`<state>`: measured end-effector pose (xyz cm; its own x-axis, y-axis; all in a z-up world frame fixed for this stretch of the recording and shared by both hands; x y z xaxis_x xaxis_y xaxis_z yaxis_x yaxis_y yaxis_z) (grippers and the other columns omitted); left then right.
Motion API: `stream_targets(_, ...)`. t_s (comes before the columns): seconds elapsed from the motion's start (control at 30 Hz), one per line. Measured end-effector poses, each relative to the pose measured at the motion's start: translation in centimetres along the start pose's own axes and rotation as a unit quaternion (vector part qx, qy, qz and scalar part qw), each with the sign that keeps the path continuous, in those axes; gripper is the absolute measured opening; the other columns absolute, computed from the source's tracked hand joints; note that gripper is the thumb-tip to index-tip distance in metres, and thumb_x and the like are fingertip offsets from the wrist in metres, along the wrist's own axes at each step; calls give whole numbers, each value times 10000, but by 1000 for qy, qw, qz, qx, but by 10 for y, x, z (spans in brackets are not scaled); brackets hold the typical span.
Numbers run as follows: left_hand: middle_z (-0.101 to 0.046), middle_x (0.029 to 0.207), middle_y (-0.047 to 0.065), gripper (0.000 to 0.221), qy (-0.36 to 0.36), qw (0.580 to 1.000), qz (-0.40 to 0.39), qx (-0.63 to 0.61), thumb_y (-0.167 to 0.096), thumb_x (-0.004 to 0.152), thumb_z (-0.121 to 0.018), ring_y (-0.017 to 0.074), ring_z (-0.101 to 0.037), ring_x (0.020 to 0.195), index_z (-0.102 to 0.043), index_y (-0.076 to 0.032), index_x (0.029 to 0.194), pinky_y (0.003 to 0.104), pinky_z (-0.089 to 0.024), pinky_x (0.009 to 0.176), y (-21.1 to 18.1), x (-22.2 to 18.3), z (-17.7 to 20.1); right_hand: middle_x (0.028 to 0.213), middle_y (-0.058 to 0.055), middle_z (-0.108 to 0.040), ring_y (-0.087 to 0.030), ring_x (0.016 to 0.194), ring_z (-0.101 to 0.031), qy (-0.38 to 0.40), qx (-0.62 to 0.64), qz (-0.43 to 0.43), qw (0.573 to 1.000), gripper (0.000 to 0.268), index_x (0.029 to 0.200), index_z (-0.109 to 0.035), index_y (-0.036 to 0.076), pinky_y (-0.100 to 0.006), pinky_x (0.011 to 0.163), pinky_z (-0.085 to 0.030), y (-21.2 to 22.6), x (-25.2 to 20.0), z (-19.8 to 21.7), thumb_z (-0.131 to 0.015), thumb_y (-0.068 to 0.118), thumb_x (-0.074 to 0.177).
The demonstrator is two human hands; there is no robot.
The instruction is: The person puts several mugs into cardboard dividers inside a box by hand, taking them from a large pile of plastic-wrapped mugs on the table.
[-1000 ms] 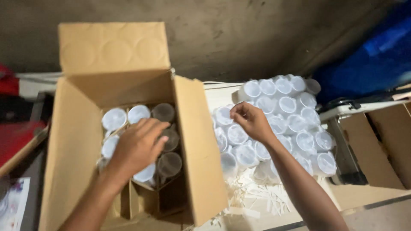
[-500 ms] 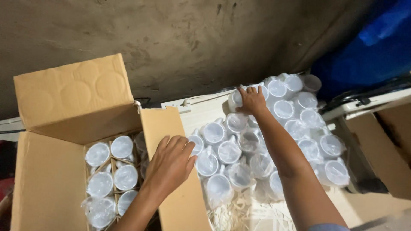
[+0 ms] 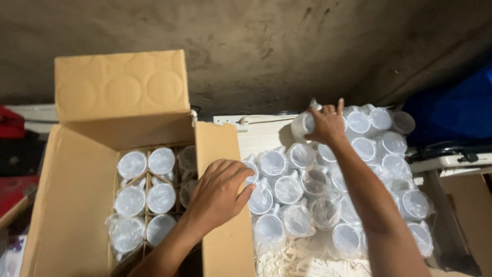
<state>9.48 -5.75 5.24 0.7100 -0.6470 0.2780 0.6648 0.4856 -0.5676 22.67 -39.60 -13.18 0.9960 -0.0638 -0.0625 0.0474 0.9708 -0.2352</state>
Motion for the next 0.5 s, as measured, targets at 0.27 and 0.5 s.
stream_targets(0.27, -672, 1220, 128, 404, -123, 974, 32, -190, -282, 967, -693, 285, -656, 1173, -614, -59, 1294, 416, -531, 1016, 34, -9, 13, 1276, -216, -600, -383, 1187, -575, -169, 189, 96, 963, 938, 1375, -606, 80, -531, 1036, -440, 45, -117, 217, -989, 355, 565)
stream_targets(0.5, -526, 1457, 183, 808, -61, 846, 85, -523, -560, 965, -611, 281, -586, 1328, -392, -72, 1571, 420, -574, 1014, 36, -48, 51, 1339, -185, -545, -305, 1147, -568, -217, 251, 226, 916, 996, 1349, -593, 73, -387, 957, -536, 132, -208, 327, -1011, 237, 460)
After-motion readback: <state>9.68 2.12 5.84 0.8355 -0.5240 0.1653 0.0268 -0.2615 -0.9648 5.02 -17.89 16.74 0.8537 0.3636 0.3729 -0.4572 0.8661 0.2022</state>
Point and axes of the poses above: each hand's wrist, its own x-axis towards the middle knuckle, its own z-axis out of the back of the hand, y = z × x, the point moved 10 cm from there along x, towards the middle knuckle
